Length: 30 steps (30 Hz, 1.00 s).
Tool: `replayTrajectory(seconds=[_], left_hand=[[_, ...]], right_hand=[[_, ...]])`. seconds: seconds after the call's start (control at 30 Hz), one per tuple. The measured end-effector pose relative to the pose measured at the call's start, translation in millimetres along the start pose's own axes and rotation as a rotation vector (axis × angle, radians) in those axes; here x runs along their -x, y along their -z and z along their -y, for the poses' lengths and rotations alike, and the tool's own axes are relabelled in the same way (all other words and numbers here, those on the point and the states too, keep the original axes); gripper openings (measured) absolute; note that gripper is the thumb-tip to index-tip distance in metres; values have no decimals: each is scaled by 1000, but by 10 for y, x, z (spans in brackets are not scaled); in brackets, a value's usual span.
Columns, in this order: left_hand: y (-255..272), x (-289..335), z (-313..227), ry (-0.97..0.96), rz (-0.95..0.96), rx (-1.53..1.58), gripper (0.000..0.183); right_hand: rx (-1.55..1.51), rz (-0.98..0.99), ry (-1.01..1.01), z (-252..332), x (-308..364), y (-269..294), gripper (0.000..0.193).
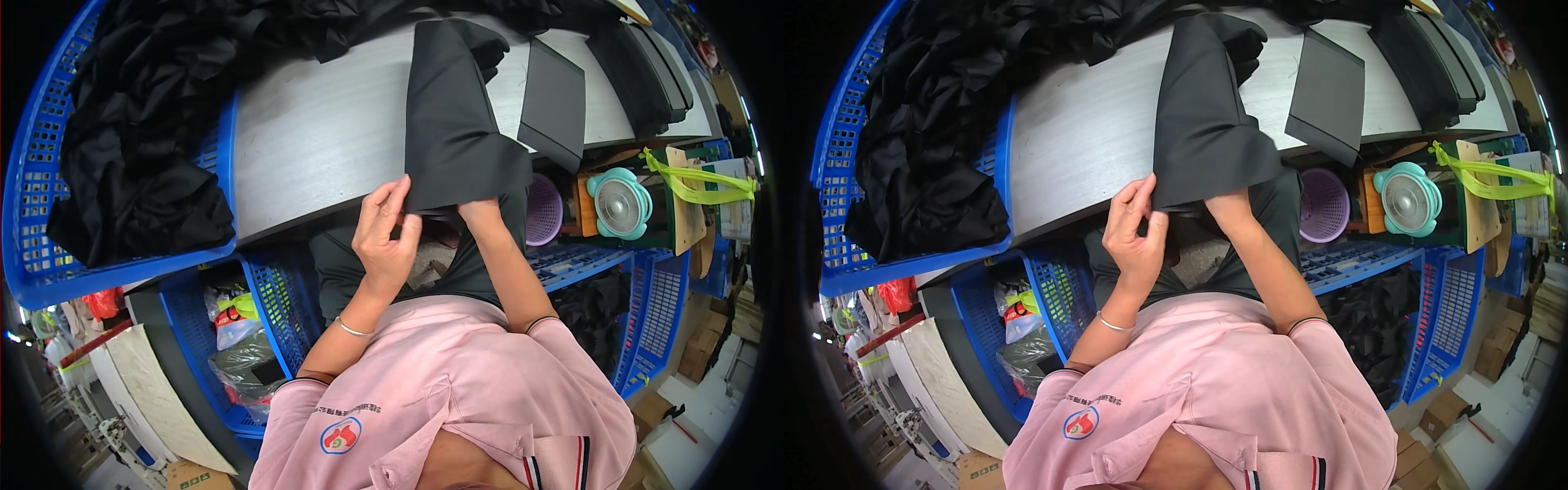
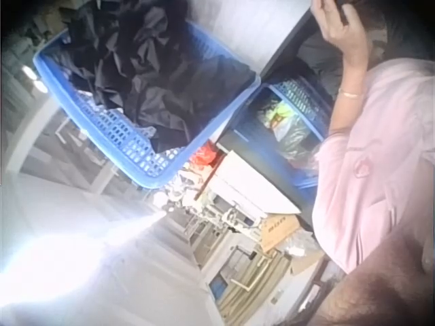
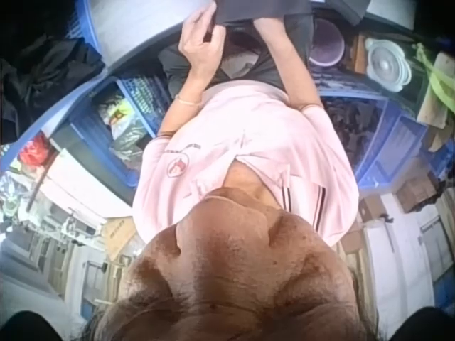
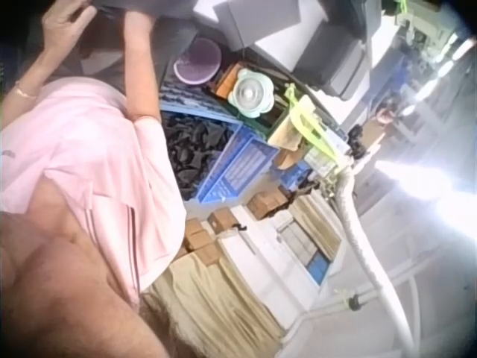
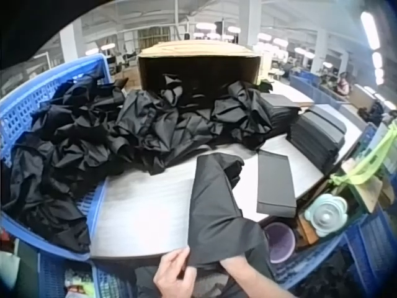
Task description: Inspect and fold pieces of black fabric before placing them into a collection bin.
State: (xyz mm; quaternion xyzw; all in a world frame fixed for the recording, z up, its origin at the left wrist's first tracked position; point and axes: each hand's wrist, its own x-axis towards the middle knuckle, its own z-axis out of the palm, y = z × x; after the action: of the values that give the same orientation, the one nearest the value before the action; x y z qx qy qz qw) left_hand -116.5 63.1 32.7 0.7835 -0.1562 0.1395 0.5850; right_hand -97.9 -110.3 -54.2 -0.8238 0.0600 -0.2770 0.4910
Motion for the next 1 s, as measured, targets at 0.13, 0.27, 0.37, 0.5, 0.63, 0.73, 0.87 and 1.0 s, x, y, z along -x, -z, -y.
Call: replayTrajectory(seconds=[0.13,0.27,0.37,0.5,0.63,0.73,0.87,1.0], left_hand=[[48,-13,234,316,-94,45,39],[-59,84,626,530,-72,342,34],[-305,185,558,695,-42,549,31],[-465,216,585,804,52,716,25],[-567,145,336,888,41,842,16],[-545,314,754,912,125,847,10],[-581,114,217,959,75,928,17],[-541,257,697,951,314,762,20]], right_hand=[[-80,246,-68,855,-195,249,36],[-15,496,-75,634,-247,252,23],[665,356,120,518,-9,-41,17],[795,333,115,713,-64,-40,15],[645,243,163,726,-8,-106,23],[653,533,-33,537,10,-162,17],[682,450,23,764,-17,16,19],[652,628,244,149,41,-57,20]])
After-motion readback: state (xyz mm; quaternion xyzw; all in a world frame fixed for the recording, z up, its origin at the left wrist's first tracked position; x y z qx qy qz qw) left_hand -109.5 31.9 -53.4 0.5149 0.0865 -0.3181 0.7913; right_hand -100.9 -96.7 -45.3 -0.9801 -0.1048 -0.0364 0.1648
